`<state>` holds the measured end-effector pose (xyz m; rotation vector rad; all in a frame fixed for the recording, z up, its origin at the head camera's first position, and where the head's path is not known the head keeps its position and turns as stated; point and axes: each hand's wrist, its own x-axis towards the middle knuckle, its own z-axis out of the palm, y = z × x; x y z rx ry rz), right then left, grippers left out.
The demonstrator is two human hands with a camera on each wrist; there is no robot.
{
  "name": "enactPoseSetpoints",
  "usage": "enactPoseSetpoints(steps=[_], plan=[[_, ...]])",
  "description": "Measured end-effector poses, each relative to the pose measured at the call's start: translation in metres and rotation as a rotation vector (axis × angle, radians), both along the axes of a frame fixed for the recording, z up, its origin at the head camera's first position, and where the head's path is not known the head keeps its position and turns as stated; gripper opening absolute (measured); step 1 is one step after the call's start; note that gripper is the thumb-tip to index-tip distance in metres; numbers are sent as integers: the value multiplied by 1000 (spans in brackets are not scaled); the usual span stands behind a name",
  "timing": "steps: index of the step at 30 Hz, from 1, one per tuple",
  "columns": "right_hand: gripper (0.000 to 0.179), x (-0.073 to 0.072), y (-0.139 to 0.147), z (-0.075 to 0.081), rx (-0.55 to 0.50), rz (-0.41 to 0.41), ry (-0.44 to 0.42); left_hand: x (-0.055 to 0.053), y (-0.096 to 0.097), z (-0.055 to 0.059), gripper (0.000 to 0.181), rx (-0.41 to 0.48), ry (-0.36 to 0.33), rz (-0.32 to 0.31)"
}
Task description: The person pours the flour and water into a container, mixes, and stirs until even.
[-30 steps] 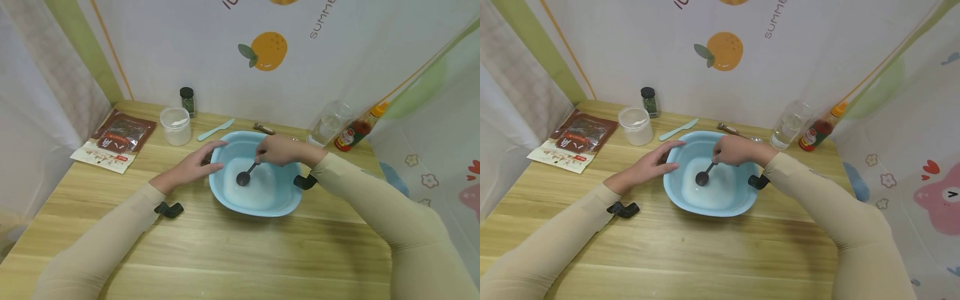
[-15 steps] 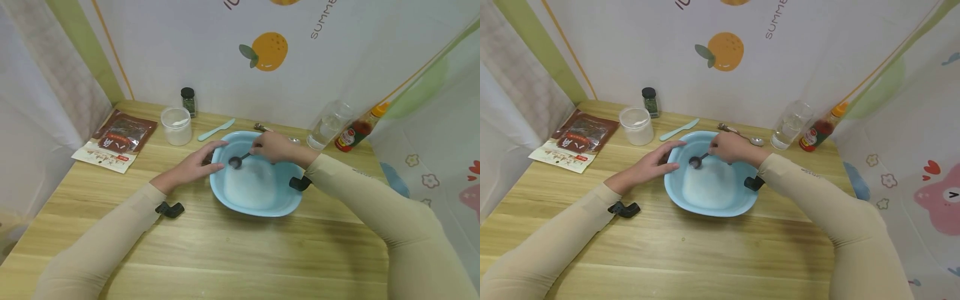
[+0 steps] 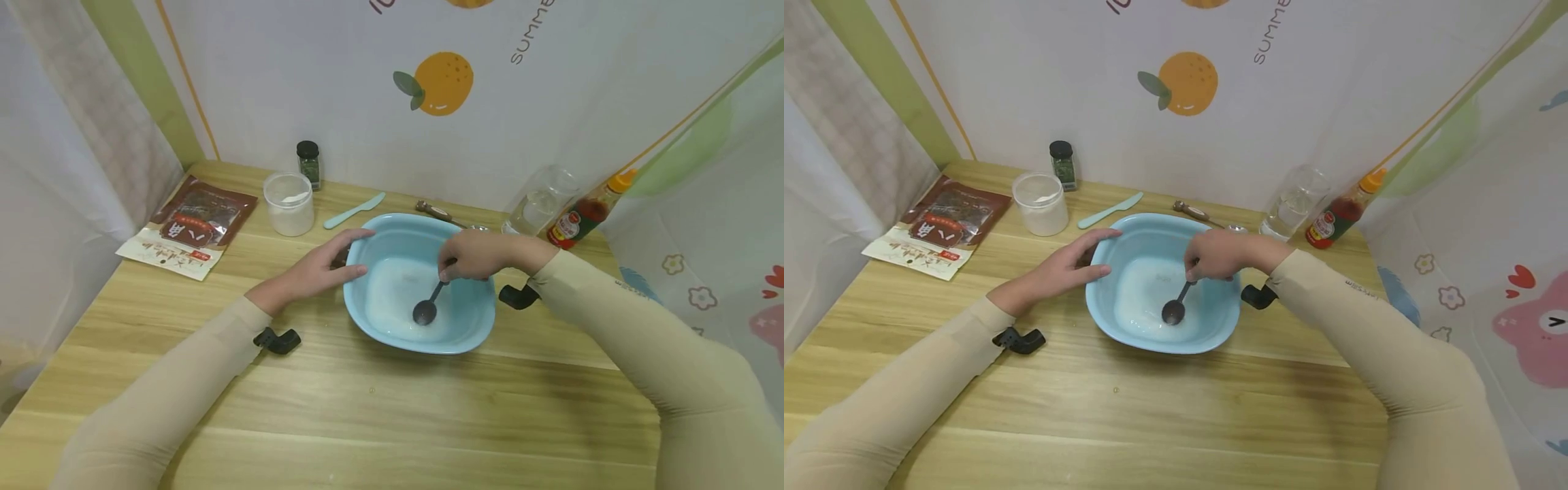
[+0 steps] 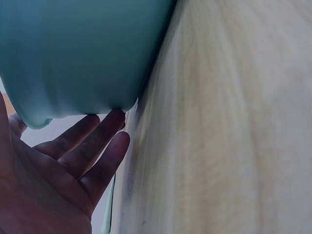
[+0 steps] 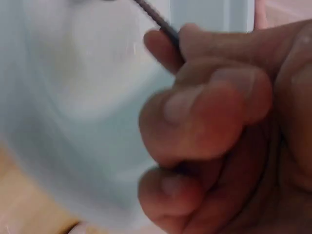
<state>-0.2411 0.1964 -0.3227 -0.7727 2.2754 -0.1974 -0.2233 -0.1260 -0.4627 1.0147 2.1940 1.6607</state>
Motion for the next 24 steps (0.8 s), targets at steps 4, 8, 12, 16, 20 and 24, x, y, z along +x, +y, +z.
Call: enactPoseSetpoints(steps=[4, 8, 12, 16, 20, 24], plan=[[25, -11, 6, -1, -20, -77, 118, 1, 0, 1, 67, -3, 0, 1], [29, -14, 0, -9, -86, -169, 197, 1, 0, 1, 67, 0, -2, -4], [29, -10, -11, -14, -123, -174, 182, 2, 0, 2, 67, -2, -2, -1], [26, -8, -12, -14, -120, -172, 148, 1, 0, 3, 67, -11, 9, 8], [26, -9, -11, -13, -129, -224, 177, 1, 1, 4, 67, -21, 11, 14], [25, -9, -13, -15, -124, -189, 123, 1, 1, 2, 66, -13, 1, 10]])
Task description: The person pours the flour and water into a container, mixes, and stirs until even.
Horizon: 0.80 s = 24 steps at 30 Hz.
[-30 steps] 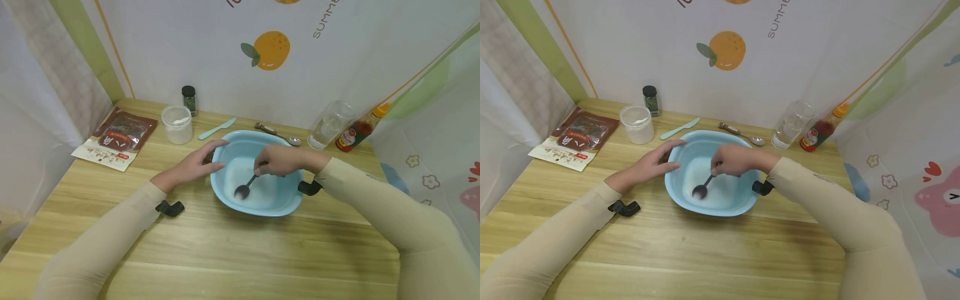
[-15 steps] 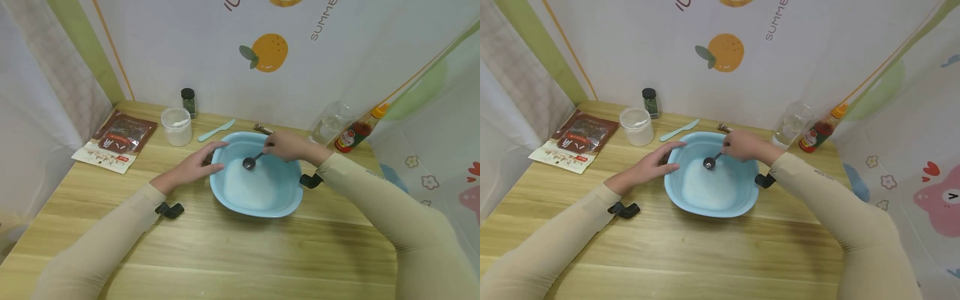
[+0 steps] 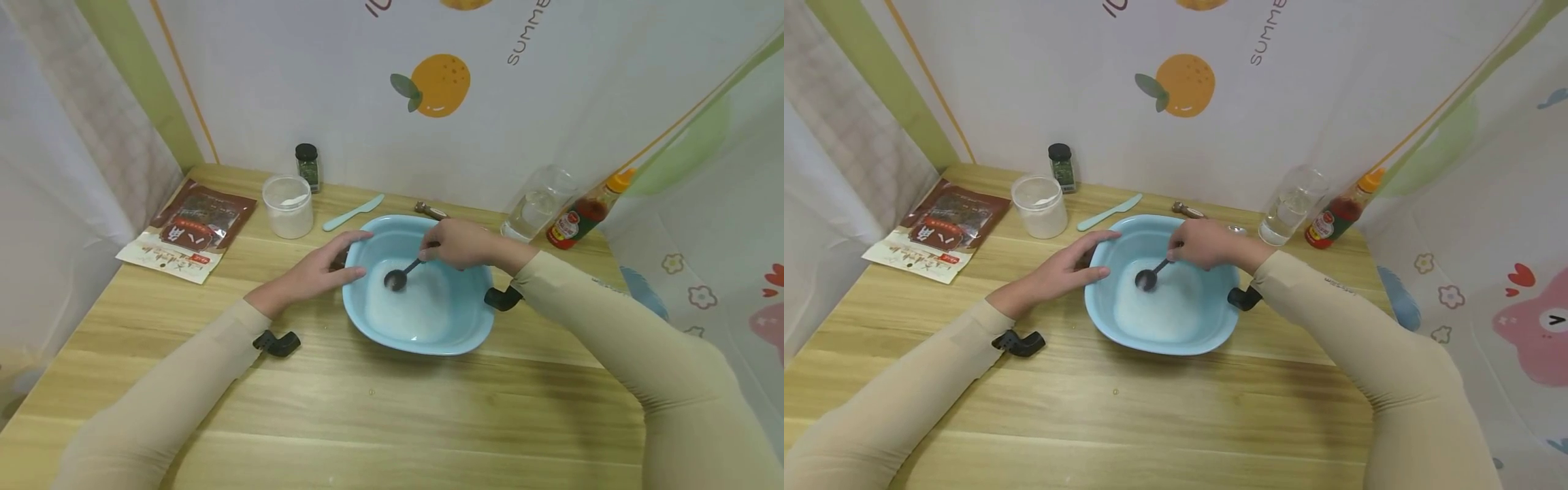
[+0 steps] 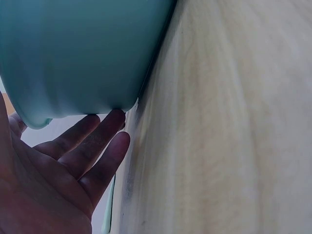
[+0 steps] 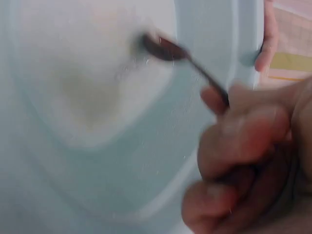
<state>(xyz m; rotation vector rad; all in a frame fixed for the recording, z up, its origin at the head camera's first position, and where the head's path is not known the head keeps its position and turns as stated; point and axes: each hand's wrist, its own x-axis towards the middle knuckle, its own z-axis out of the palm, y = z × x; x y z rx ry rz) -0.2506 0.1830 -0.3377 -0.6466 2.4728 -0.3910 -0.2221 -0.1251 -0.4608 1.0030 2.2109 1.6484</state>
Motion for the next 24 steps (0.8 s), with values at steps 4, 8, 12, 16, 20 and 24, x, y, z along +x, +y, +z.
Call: enactPoseSetpoints(steps=[4, 8, 12, 16, 20, 24], plan=[[23, 1, 1, 3, 23, 110, -119, 0, 0, -1, 66, 16, -2, -4], [21, 0, 8, 8, 90, 160, -179, 1, 1, -1, 66, 15, 1, -3], [23, -5, 15, 9, 96, 127, -112, 1, 1, 0, 65, 13, -6, -2], [26, -10, 17, 7, 75, 77, 42, 1, 1, 0, 65, 17, -12, -7], [25, -10, 15, 3, 59, 63, 91, 1, 1, 0, 65, 22, -16, -12], [23, -7, 11, 2, 38, 72, 23, 0, 1, 0, 66, 20, -13, -7]])
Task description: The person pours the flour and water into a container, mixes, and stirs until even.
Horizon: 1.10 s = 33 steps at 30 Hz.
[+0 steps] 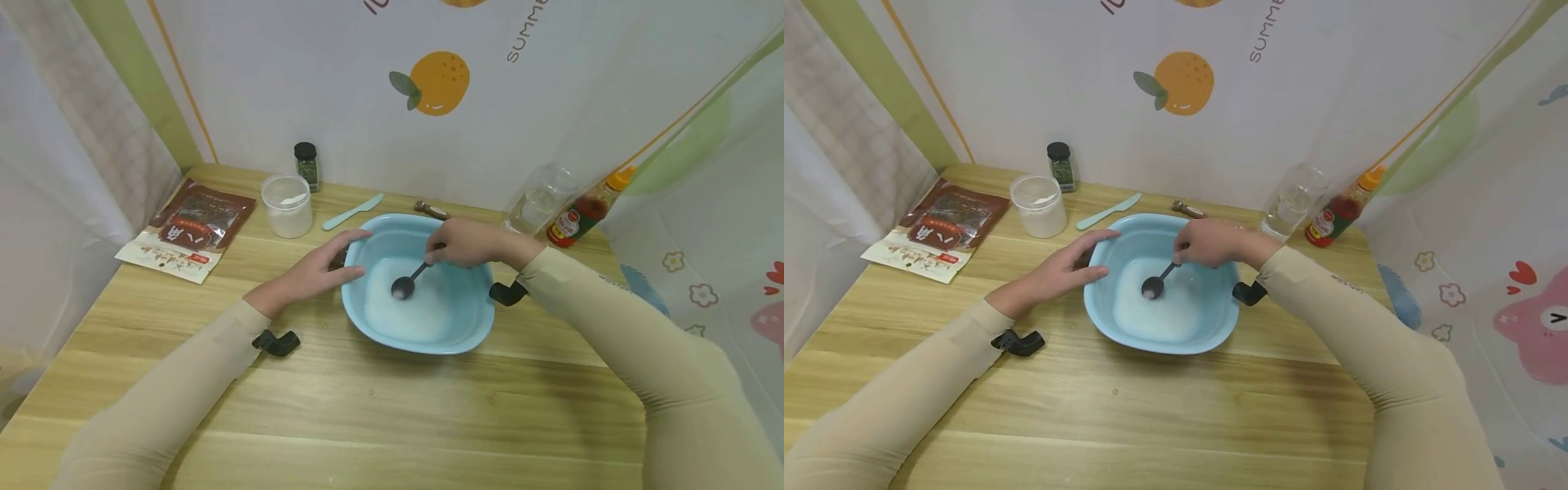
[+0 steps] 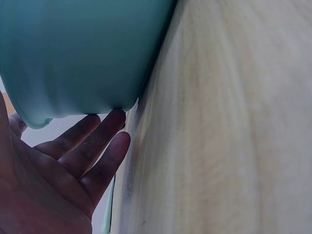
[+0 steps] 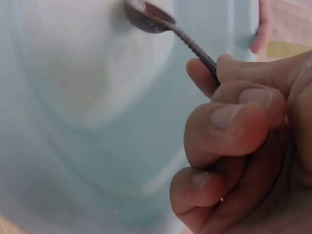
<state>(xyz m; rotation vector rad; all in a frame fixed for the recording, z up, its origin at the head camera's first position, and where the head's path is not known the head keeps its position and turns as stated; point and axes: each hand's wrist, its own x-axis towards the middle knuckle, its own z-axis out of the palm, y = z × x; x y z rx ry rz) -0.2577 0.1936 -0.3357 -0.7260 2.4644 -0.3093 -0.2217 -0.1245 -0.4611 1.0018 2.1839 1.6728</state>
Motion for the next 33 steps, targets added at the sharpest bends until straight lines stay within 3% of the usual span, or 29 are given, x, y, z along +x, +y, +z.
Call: enactPoseSetpoints(steps=[8, 19, 22, 29, 33], plan=[[24, 3, -9, -1, -6, -21, 58, -1, -1, 0, 67, -4, 3, -3], [20, 19, -33, -6, -82, 180, -45, -2, -2, -1, 66, 2, -11, -13], [21, 21, -38, -8, -101, 200, -24, -1, -3, -1, 65, 1, -15, -13], [26, 14, -36, -9, -43, 11, 202, 1, -2, -2, 67, 8, -19, -19], [28, 10, -27, -8, 1, -80, 248, 1, -1, -2, 67, -1, -8, -8]])
